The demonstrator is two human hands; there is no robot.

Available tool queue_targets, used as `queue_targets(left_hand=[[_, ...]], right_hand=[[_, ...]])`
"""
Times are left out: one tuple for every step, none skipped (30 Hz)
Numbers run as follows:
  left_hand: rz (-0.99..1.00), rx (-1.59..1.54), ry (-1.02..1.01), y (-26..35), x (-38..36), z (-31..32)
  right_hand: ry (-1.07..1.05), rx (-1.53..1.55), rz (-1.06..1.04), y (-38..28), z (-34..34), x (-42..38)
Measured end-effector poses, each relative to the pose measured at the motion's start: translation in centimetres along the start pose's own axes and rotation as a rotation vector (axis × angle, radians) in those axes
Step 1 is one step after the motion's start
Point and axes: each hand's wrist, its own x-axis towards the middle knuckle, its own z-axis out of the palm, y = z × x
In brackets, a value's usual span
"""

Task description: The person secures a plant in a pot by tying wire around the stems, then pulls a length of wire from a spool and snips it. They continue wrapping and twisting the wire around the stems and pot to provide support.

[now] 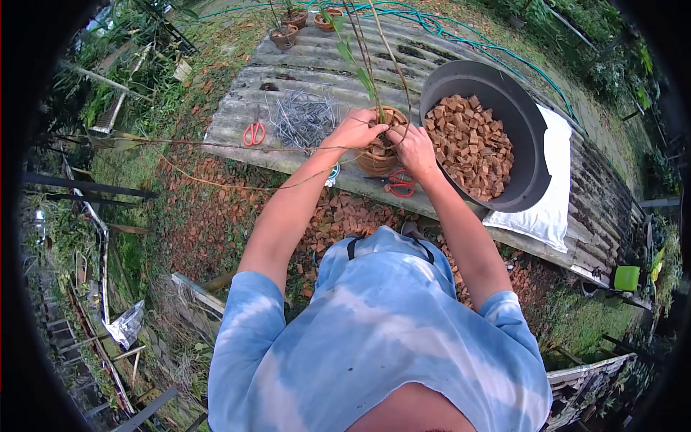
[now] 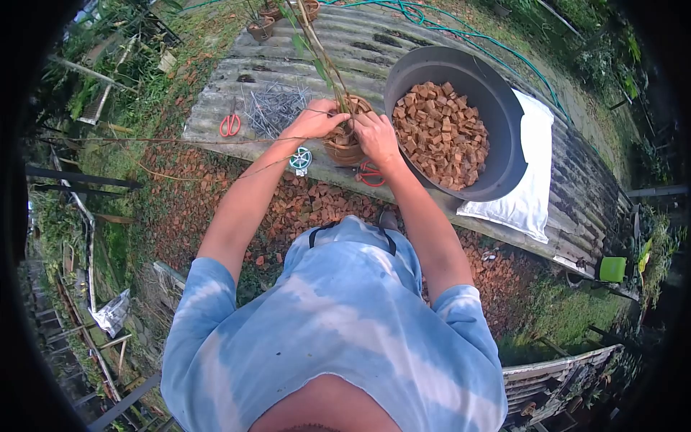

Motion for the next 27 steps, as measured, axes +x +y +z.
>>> queue_targets(left_hand=[[-0.004,-0.001,-0.005,0.0,0.0,0.0],[-0.007,-0.002,-0.01,0.0,0.0,0.0],[-0.01,0.001,-0.016,-0.2,0.1,0.0],[-0.014,0.002,-0.023,-0.3,0.2,0.0],[-0.018,0.003,-0.03,-0.4,0.2,0.1],[-0.016,0.013,-0.026,-0.6,0.3,0.3],[-0.016,0.023,-0.021,-1.0,0.4,0.4],[-0.016,0.032,-0.018,-1.3,0.4,0.7],[-0.038,0.014,-0.017,-0.9,0.3,0.6],[-0.06,-0.004,-0.014,-0.5,0.1,0.5],[-0.081,-0.021,-0.012,-0.1,-0.1,0.3],[-0.076,-0.02,-0.02,0.1,-0.1,0.1],[-0.07,-0.019,-0.028,0.4,-0.2,-0.1],[-0.063,-0.018,-0.037,0.7,-0.2,-0.3],[-0.045,-0.003,-0.029,0.2,0.0,-0.2],[-0.028,0.01,-0.022,-0.3,0.1,0.2],[-0.012,0.023,-0.016,-0.8,0.1,0.5],[-0.007,0.04,-0.012,-0.8,0.1,0.5],[-0.002,0.056,-0.01,-0.7,0.1,0.7],[0.005,0.072,-0.007,-0.7,0.1,0.7],[0.025,0.086,-0.01,-0.6,0.0,0.7],[0.046,0.1,-0.012,-0.5,-0.1,0.6],[0.069,0.116,-0.013,-0.4,-0.1,0.4],[0.1,0.111,-0.007,-0.3,-0.1,0.2],[0.128,0.104,-0.002,-0.1,-0.2,0.1],[0.157,0.096,0.001,0.0,-0.4,0.0],[0.168,0.083,-0.008,-0.2,-0.3,0.0]], right_hand=[[-0.025,0.026,0.044,-0.1,0.0,0.1],[-0.05,0.051,0.088,-0.2,0.1,0.2],[-0.073,0.076,0.131,-0.3,0.2,0.4],[-0.063,0.159,0.207,-0.5,0.4,0.5],[-0.055,0.241,0.284,-0.8,0.5,0.5],[-0.044,0.323,0.359,-0.9,0.9,0.5],[-0.073,0.379,0.466,-0.9,1.5,0.6],[-0.105,0.435,0.577,-1.0,2.0,0.6],[-0.137,0.49,0.688,-1.2,2.2,0.8],[-0.164,0.581,0.778,-1.2,2.3,0.9],[-0.192,0.674,0.869,-1.2,2.3,1.1],[-0.219,0.766,0.962,-1.2,2.4,1.1],[-0.227,0.779,0.977,-1.2,2.4,1.1],[-0.235,0.792,0.993,-1.1,2.4,1.2],[-0.242,0.806,1.007,-0.9,2.7,1.1],[-0.245,0.837,1.016,-0.5,3.4,0.8],[-0.249,0.867,1.026,-0.2,4.0,0.7],[-0.251,0.898,1.033,-0.1,4.0,0.9],[-0.252,0.913,1.079,-0.1,4.1,0.9],[-0.251,0.928,1.125,-0.1,4.3,1.1],[-0.252,0.942,1.171,0.0,4.7,0.9],[-0.294,0.923,1.18,0.4,5.3,0.9],[-0.332,0.904,1.186,0.8,5.9,1.4],[-0.37,0.886,1.192,0.8,5.8,1.9],[-0.348,0.889,1.204,0.6,5.6,2.0],[-0.325,0.892,1.218,0.3,5.5,2.1],[-0.302,0.895,1.23,-0.4,4.6,2.7]])
